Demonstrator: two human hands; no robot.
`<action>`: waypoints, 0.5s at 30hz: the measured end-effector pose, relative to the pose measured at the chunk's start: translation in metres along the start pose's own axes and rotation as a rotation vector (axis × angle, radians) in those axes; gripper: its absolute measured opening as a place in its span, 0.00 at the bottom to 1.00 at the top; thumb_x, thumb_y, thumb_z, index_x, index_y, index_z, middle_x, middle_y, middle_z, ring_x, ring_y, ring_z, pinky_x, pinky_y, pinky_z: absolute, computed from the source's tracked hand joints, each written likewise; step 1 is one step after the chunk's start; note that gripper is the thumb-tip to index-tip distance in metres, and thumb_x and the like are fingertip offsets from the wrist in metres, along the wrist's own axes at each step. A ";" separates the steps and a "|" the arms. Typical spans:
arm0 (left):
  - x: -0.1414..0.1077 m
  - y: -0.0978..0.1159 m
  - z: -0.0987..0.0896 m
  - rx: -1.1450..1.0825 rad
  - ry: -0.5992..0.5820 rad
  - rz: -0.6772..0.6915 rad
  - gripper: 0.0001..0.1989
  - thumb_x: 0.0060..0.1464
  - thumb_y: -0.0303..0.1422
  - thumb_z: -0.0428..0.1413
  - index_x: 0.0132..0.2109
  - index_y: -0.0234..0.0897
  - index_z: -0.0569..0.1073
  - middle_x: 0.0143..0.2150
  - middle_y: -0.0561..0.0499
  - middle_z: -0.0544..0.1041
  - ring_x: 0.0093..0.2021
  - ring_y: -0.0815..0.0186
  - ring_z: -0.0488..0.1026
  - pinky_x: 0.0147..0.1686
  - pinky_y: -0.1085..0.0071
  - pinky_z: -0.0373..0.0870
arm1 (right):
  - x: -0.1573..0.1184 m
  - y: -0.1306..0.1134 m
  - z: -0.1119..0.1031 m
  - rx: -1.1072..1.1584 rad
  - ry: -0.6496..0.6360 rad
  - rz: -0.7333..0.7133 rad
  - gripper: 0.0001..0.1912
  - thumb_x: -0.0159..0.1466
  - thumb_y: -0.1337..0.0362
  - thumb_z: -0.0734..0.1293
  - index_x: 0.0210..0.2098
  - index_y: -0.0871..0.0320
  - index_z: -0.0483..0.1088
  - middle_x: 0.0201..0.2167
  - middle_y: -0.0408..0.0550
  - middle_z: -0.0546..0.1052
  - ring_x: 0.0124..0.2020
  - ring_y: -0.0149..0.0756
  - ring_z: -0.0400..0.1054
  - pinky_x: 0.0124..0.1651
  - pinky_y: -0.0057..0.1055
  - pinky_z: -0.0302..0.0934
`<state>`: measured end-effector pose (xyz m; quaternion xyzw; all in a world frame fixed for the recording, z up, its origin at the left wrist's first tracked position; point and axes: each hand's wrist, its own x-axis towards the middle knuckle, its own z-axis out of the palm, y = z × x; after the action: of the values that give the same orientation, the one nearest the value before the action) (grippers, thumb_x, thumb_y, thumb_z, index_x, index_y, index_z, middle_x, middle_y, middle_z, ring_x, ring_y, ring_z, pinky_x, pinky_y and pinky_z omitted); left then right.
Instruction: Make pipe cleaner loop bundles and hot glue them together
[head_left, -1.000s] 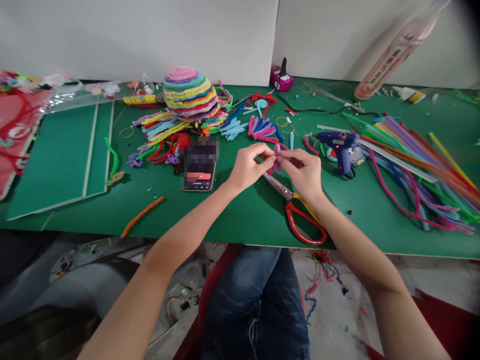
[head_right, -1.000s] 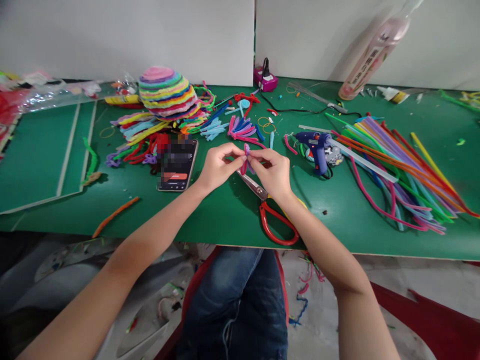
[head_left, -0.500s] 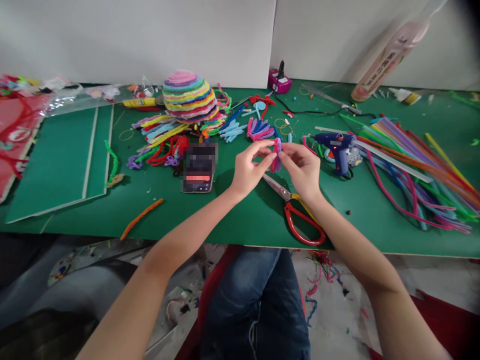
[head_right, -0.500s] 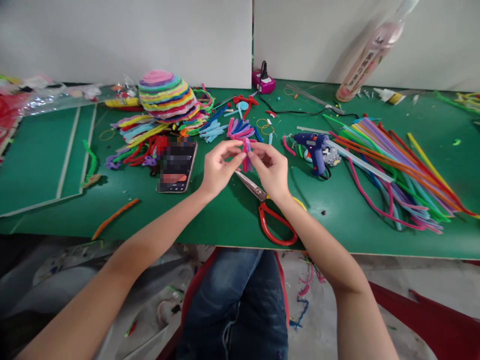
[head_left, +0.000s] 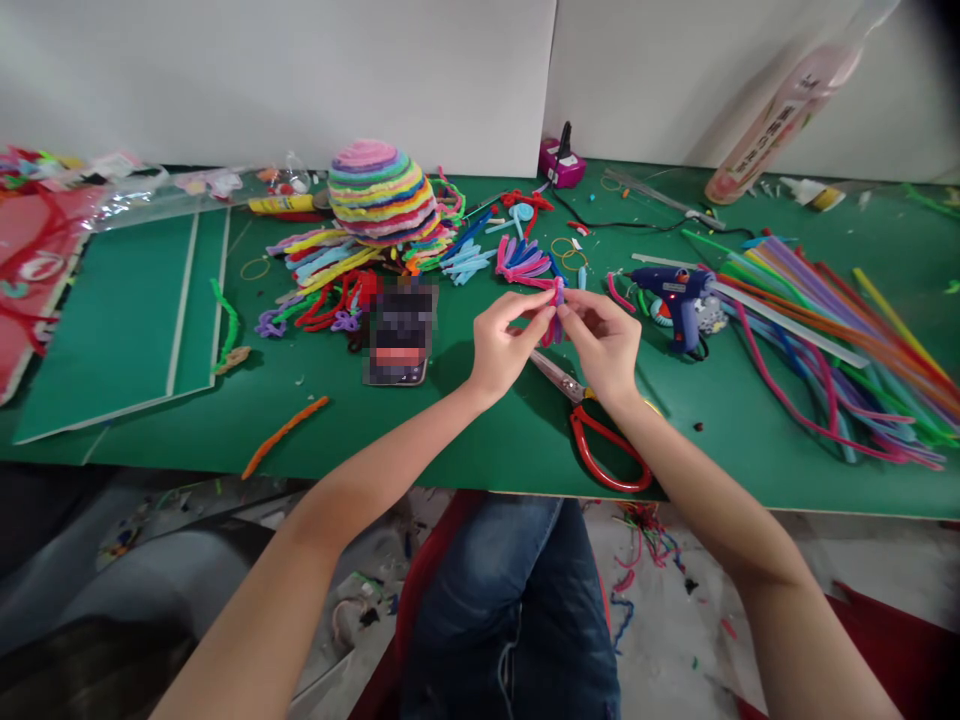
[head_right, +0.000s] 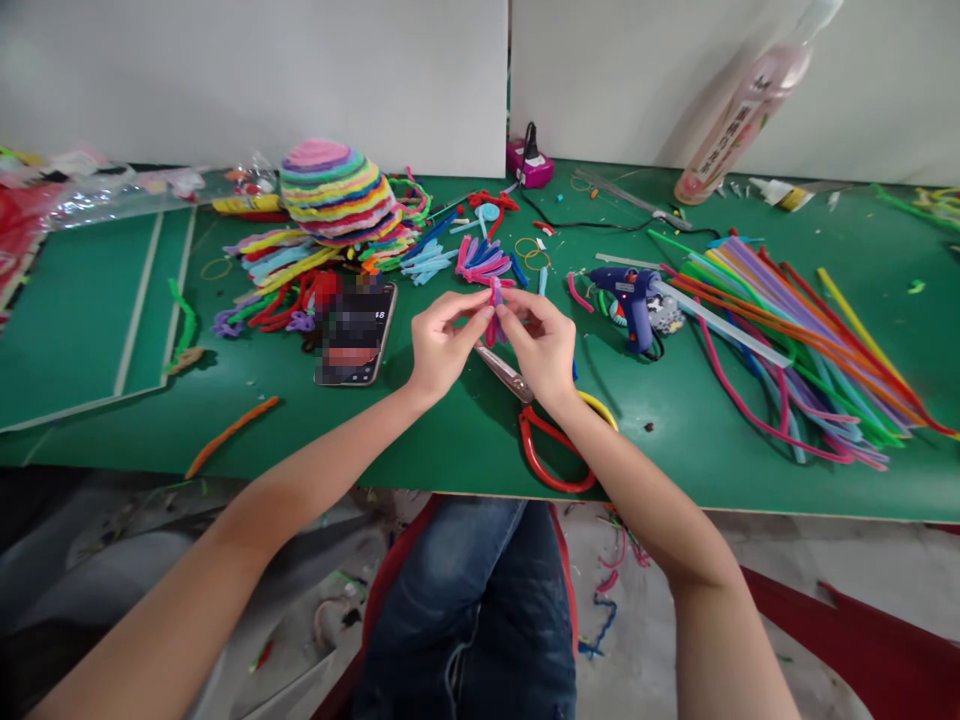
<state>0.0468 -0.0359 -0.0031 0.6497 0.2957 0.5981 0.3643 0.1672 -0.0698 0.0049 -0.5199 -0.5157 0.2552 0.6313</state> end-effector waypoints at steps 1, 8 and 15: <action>0.000 0.000 0.000 0.004 0.004 0.009 0.08 0.54 0.29 0.59 0.42 0.38 0.79 0.36 0.50 0.80 0.34 0.71 0.76 0.29 0.78 0.73 | 0.000 0.000 0.000 -0.007 0.002 0.003 0.07 0.59 0.63 0.68 0.38 0.52 0.75 0.28 0.41 0.77 0.27 0.30 0.70 0.33 0.32 0.69; 0.000 -0.002 0.000 0.011 0.006 0.018 0.07 0.54 0.29 0.59 0.41 0.39 0.80 0.35 0.50 0.79 0.33 0.71 0.75 0.24 0.79 0.70 | -0.002 0.001 0.001 -0.043 0.016 0.018 0.08 0.59 0.62 0.67 0.38 0.52 0.75 0.29 0.42 0.77 0.27 0.30 0.70 0.33 0.33 0.70; 0.000 -0.002 0.000 0.011 0.000 0.005 0.07 0.55 0.30 0.59 0.40 0.39 0.79 0.35 0.51 0.78 0.32 0.71 0.74 0.22 0.80 0.68 | -0.003 0.000 0.002 -0.015 0.022 -0.015 0.07 0.59 0.63 0.67 0.38 0.52 0.75 0.29 0.42 0.76 0.26 0.30 0.70 0.32 0.33 0.69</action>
<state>0.0469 -0.0349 -0.0050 0.6524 0.2975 0.5974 0.3592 0.1644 -0.0718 0.0036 -0.5235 -0.5146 0.2410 0.6349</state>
